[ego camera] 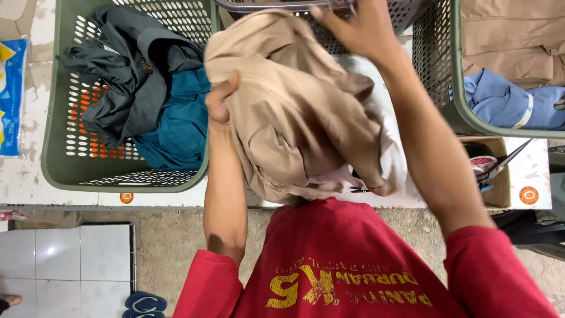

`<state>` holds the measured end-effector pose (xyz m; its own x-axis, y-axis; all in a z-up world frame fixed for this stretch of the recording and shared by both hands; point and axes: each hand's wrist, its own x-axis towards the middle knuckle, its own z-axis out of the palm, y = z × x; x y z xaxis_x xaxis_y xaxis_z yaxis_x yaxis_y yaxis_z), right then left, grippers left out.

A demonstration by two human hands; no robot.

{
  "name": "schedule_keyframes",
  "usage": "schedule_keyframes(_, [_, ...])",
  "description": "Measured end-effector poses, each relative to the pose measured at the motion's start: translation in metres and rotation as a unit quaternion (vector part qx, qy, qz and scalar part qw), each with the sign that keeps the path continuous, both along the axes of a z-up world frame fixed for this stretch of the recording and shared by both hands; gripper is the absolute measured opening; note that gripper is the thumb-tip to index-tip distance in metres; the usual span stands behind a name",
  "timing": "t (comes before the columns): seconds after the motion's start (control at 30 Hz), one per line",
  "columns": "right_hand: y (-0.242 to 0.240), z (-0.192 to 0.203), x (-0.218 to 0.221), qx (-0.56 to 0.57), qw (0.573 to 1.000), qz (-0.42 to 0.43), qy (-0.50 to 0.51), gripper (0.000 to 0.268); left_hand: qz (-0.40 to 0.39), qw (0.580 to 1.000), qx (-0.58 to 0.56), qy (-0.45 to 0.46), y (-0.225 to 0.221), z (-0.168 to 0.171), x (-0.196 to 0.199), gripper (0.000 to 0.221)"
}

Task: Inspecting a pair of trousers for quality control, checking pockets and seams, and using snips to trim threads.

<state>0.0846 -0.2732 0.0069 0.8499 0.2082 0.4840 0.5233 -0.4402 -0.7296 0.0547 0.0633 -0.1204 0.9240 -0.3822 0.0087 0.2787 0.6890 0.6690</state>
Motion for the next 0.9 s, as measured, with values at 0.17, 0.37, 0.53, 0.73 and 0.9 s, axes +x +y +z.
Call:
schedule_keyframes(0.17, [-0.072,-0.183,-0.046,0.110,0.964,-0.143,0.197,0.045,0.114,0.982,-0.123,-0.087,-0.025,0.077,-0.028,0.049])
schedule_keyframes(0.37, [-0.122,-0.413,-0.185,-0.192,0.871,-0.345,0.294,0.046,0.100,0.977,-0.177,-0.068,-0.040,0.086,-0.023,0.047])
schedule_keyframes(0.53, [-0.104,-0.420,-0.243,-0.244,0.868,-0.394,0.176,0.018,0.133,0.958,-0.119,-0.223,-0.039,0.073,-0.013,0.041])
schedule_keyframes(0.73, [-0.096,-0.394,-0.236,-0.447,0.775,-0.432,0.114,0.024,0.140,0.968,-0.136,-0.156,-0.034,0.069,-0.015,0.044])
schedule_keyframes(0.9, [-0.057,-0.307,-0.172,-0.064,0.886,-0.336,0.314,0.052,0.143,0.970,-0.159,-0.115,-0.039,0.080,-0.031,0.044])
